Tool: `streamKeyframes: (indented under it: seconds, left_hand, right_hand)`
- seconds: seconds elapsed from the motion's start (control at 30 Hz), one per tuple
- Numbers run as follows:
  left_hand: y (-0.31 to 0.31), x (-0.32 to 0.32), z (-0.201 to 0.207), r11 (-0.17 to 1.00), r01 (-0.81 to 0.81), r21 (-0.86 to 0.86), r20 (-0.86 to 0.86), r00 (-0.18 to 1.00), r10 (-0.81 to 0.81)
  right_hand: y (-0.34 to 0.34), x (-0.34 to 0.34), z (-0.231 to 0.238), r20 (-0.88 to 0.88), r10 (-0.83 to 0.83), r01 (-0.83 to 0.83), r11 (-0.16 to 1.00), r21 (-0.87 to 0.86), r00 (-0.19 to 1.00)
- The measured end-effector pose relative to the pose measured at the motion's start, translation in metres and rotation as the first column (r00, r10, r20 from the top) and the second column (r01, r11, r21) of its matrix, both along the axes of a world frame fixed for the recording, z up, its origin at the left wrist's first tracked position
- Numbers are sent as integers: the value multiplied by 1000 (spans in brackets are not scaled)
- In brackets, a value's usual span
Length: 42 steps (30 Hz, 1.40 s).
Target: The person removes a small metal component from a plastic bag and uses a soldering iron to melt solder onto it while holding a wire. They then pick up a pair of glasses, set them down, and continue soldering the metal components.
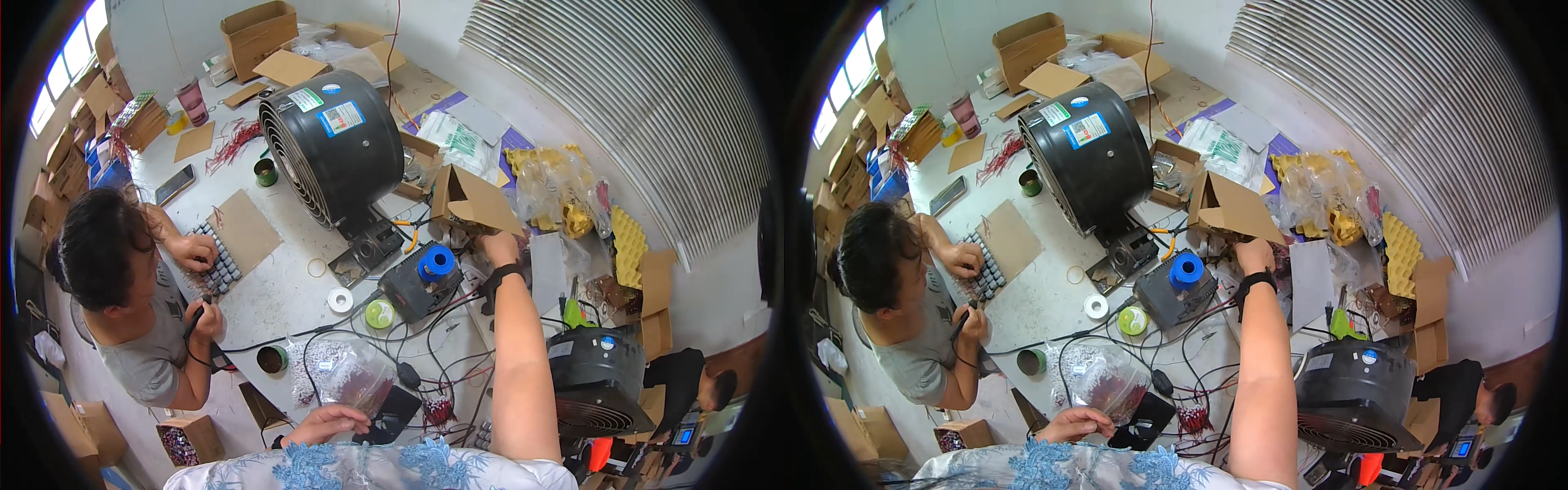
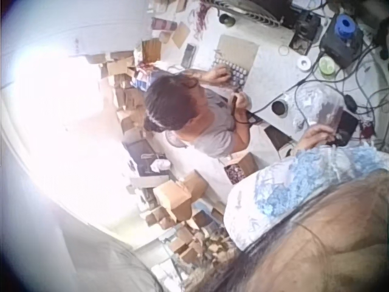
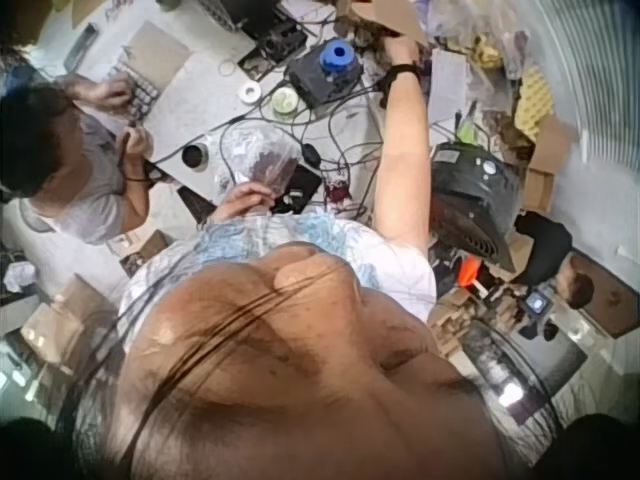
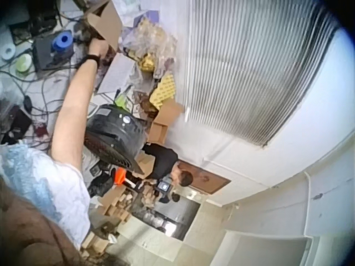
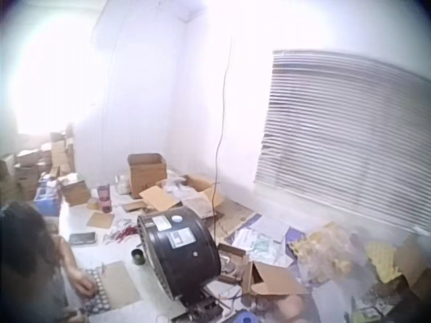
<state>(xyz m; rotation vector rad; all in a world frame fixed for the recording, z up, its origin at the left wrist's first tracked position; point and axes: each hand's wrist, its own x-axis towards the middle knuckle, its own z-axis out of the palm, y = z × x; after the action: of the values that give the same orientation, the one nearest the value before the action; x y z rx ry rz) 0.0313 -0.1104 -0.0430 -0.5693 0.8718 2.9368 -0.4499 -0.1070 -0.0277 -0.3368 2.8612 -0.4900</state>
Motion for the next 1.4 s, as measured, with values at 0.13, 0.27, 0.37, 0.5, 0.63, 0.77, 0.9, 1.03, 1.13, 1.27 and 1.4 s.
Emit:
streamKeyframes:
  seconds: [0.13,0.27,0.37,0.5,0.63,0.77,0.9,1.03,1.13,1.27,1.4]
  left_hand:
    - [6,5,11,998,4,-60,-32,999,-6]
    - [9,8,15,992,82,-91,-80,993,-89]
    - [11,8,26,977,149,-149,-115,979,-167]
    - [15,12,43,927,171,-334,-108,970,-218]
    - [22,11,46,864,261,-431,-163,919,-359]
    - [49,3,49,768,415,-488,-146,828,-541]
    - [82,10,44,689,517,-508,-100,759,-643]
    - [110,8,43,566,616,-548,-52,650,-758]
    - [128,7,45,539,645,-542,-57,611,-789]
    - [160,0,50,532,619,-578,-59,618,-784]
    - [193,-13,36,513,549,-660,-60,641,-765]
  right_hand:
    - [14,33,41,-137,85,-79,996,47,987]
    - [46,65,67,-282,281,-203,939,277,917]
    - [78,115,104,-355,344,-202,903,380,869]
    - [150,217,154,-528,363,-320,931,175,768]
    - [257,312,169,-239,199,-228,968,-101,950]
    - [370,409,136,148,-149,167,979,-116,978]
    - [454,494,87,217,-430,472,858,-205,876]
    - [501,527,39,194,-727,746,597,-295,659]
    - [519,510,9,79,-760,726,576,-375,645]
    - [534,456,-26,-41,-725,672,657,-342,687]
    - [548,404,-55,-176,-668,615,739,-275,723]
